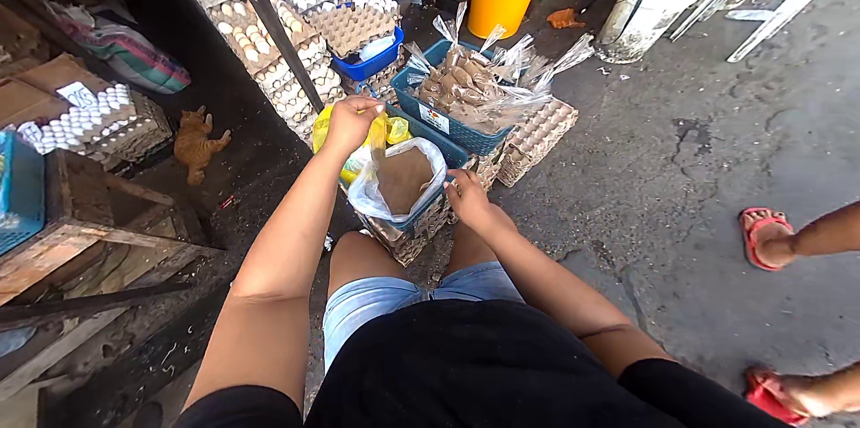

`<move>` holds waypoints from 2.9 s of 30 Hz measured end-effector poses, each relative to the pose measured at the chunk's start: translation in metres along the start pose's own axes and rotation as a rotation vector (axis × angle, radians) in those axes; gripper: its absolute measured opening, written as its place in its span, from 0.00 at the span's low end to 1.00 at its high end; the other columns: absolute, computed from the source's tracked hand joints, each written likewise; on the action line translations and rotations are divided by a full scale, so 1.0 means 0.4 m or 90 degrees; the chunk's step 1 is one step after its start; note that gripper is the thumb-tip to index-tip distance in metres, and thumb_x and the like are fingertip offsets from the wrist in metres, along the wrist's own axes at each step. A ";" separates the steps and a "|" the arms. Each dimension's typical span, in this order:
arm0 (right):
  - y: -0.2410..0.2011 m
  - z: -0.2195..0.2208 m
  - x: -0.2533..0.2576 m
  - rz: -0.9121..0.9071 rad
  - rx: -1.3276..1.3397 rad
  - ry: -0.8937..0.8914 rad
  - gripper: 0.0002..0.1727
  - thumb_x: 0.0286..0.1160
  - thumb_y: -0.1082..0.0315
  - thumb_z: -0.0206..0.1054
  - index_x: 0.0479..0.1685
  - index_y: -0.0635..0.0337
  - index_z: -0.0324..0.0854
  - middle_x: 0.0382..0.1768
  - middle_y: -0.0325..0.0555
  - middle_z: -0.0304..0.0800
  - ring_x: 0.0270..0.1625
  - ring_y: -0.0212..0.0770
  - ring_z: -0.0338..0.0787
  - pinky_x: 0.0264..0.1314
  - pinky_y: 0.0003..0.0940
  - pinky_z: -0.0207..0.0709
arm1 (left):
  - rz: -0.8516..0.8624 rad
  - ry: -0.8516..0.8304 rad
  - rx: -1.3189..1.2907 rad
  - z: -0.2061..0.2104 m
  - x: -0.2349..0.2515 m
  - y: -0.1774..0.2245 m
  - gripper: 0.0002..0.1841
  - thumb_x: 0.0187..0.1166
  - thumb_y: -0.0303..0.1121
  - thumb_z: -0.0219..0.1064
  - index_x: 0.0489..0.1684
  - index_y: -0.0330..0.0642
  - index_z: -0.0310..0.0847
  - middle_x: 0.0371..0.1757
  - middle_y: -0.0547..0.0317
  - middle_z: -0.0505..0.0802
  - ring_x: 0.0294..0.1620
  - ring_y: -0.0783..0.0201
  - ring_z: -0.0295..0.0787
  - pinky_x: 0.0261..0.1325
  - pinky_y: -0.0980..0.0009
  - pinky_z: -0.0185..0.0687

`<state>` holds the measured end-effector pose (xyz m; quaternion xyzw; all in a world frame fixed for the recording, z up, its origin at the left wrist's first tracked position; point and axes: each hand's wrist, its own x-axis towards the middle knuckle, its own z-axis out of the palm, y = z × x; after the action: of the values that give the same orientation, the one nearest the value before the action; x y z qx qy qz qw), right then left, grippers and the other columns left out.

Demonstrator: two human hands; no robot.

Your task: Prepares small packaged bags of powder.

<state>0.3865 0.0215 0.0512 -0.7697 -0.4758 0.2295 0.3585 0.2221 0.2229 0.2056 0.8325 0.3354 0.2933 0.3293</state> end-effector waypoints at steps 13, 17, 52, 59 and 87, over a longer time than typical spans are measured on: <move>-0.143 -0.103 0.050 -0.072 0.229 -0.272 0.17 0.78 0.74 0.71 0.64 0.65 0.82 0.51 0.51 0.94 0.51 0.38 0.93 0.59 0.39 0.85 | 0.065 -0.083 -0.121 0.067 -0.104 0.076 0.06 0.80 0.29 0.71 0.42 0.36 0.92 0.53 0.55 0.94 0.54 0.74 0.89 0.62 0.73 0.82; -0.121 -0.048 0.014 -0.065 0.203 -0.215 0.21 0.73 0.66 0.78 0.60 0.67 0.83 0.41 0.52 0.92 0.42 0.40 0.90 0.53 0.41 0.84 | -0.030 -0.041 -0.162 0.113 -0.126 0.037 0.07 0.80 0.31 0.72 0.39 0.36 0.88 0.36 0.61 0.91 0.36 0.76 0.84 0.47 0.74 0.80; -0.098 -0.185 -0.131 -0.107 0.208 -0.408 0.18 0.92 0.64 0.56 0.47 0.72 0.84 0.32 0.47 0.85 0.23 0.28 0.70 0.27 0.27 0.65 | 0.246 -0.256 -0.103 0.256 -0.405 -0.088 0.21 0.87 0.41 0.57 0.35 0.30 0.88 0.29 0.55 0.92 0.32 0.79 0.86 0.43 0.79 0.83; -0.109 -0.177 -0.131 -0.221 0.014 -0.266 0.21 0.93 0.62 0.53 0.54 0.72 0.87 0.45 0.64 0.92 0.52 0.57 0.91 0.60 0.56 0.78 | 0.112 -0.175 -0.197 0.161 -0.373 -0.136 0.15 0.84 0.34 0.60 0.35 0.34 0.91 0.34 0.72 0.94 0.37 0.92 0.84 0.47 0.90 0.80; -0.113 0.012 -0.132 -0.019 0.524 0.076 0.10 0.79 0.72 0.67 0.45 0.70 0.91 0.60 0.54 0.89 0.66 0.33 0.85 0.71 0.26 0.77 | 0.115 0.084 0.075 0.319 -0.416 -0.008 0.13 0.74 0.33 0.65 0.40 0.31 0.91 0.42 0.45 0.92 0.32 0.61 0.89 0.38 0.66 0.87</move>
<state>0.3342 -0.0112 0.0838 -0.5671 -0.3336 0.3503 0.6666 0.2109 0.0548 0.0808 0.8563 0.2965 0.3556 0.2289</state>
